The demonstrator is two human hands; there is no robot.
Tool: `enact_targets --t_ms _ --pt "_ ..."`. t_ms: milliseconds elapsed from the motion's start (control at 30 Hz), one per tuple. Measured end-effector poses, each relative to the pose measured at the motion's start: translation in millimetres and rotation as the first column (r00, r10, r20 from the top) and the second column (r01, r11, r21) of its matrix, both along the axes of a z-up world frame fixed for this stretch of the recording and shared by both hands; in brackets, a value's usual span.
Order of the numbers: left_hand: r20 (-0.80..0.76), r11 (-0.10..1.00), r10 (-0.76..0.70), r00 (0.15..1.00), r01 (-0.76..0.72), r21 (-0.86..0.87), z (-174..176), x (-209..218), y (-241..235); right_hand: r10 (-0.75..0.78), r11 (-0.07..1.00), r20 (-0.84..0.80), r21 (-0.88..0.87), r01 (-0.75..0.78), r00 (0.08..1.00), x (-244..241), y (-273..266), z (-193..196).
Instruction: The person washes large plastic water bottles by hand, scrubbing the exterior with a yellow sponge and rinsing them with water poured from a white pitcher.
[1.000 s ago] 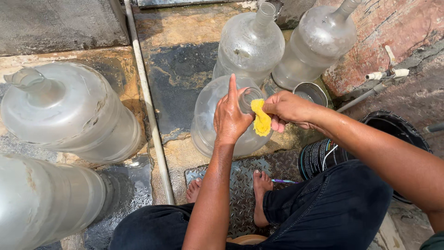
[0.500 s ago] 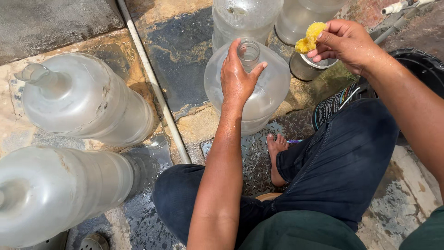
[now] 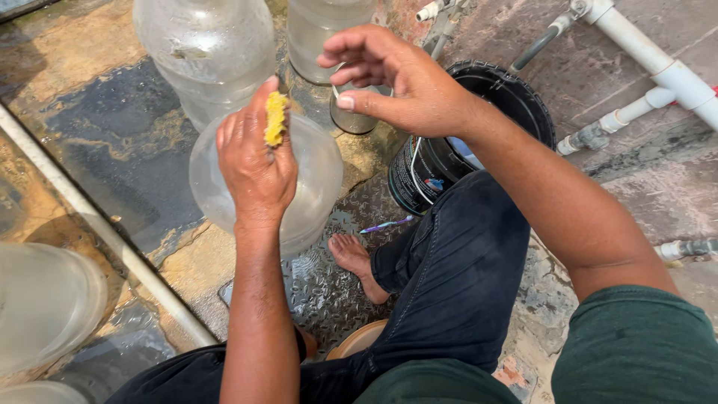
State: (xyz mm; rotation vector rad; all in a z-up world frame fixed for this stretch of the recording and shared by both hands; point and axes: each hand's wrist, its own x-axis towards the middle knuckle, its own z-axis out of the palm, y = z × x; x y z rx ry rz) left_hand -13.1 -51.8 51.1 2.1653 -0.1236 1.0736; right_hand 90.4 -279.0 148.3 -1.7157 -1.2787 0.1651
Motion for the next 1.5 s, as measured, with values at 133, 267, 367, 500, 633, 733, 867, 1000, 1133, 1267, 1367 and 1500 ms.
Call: enact_targets --t_ms 133,267,367,500,633,733,867,1000,1133,1267,1367,1500 --pt "0.194 0.836 0.013 0.981 0.096 -0.54 -41.3 4.5 29.0 -0.599 0.699 0.232 -0.313 0.642 0.766 27.2 -115.7 -16.2" --pt "-0.056 0.77 0.009 0.998 -0.042 -0.637 -61.9 -13.1 61.2 -0.567 -0.028 0.569 -0.736 0.676 0.596 46.3 -217.5 -109.4" --pt "-0.262 0.945 0.026 0.965 -0.109 -0.308 -49.0 -16.3 51.5 -0.661 0.078 0.386 -0.818 0.57 0.644 56.6 -232.4 -180.0" --pt "-0.366 0.987 0.131 0.922 -0.157 -0.042 -36.8 9.7 18.2 -0.667 0.103 0.273 -0.888 0.448 0.693 63.2 -204.0 -231.1" --pt "-0.319 0.983 0.18 0.93 -0.166 0.071 -41.7 34.9 4.6 -0.853 0.25 0.029 -0.854 0.457 0.522 84.9 -205.7 -227.9" --pt "-0.302 0.982 0.188 0.935 -0.179 0.058 -51.8 40.6 5.8 -0.923 0.378 -0.238 -0.708 0.596 0.302 81.1 -229.0 -217.3" --pt "-0.33 0.988 0.133 0.935 -0.15 -0.026 -58.6 43.7 12.5 -0.8 0.517 -0.545 -0.415 0.748 0.251 62.2 -249.2 -203.0" --pt "-0.351 0.989 0.079 0.933 -0.119 -0.093 -51.6 50.7 12.2 -0.785 0.516 -0.533 -0.276 0.811 0.317 54.9 -260.1 -159.2" --pt "-0.314 0.985 0.062 0.947 -0.109 -0.133 -43.7 55.1 3.7 -0.803 0.492 -0.535 -0.345 0.799 0.263 54.5 -244.0 -126.1" --pt "-0.298 0.982 0.039 0.954 -0.092 -0.166 -41.7 66.3 0.7 -0.78 0.533 -0.536 -0.299 0.791 0.322 58.7 -228.8 -76.1" --pt "-0.222 0.973 0.0 0.975 -0.051 -0.226 -36.8 73.9 -3.7 -0.762 0.617 -0.447 -0.282 0.734 0.469 62.8 -197.5 -28.2" --pt "-0.237 0.966 0.02 0.971 -0.08 -0.245 -27.0 86.4 -22.3 -0.681 0.732 -0.168 -0.18 0.657 0.713 74.9 -126.9 13.6"
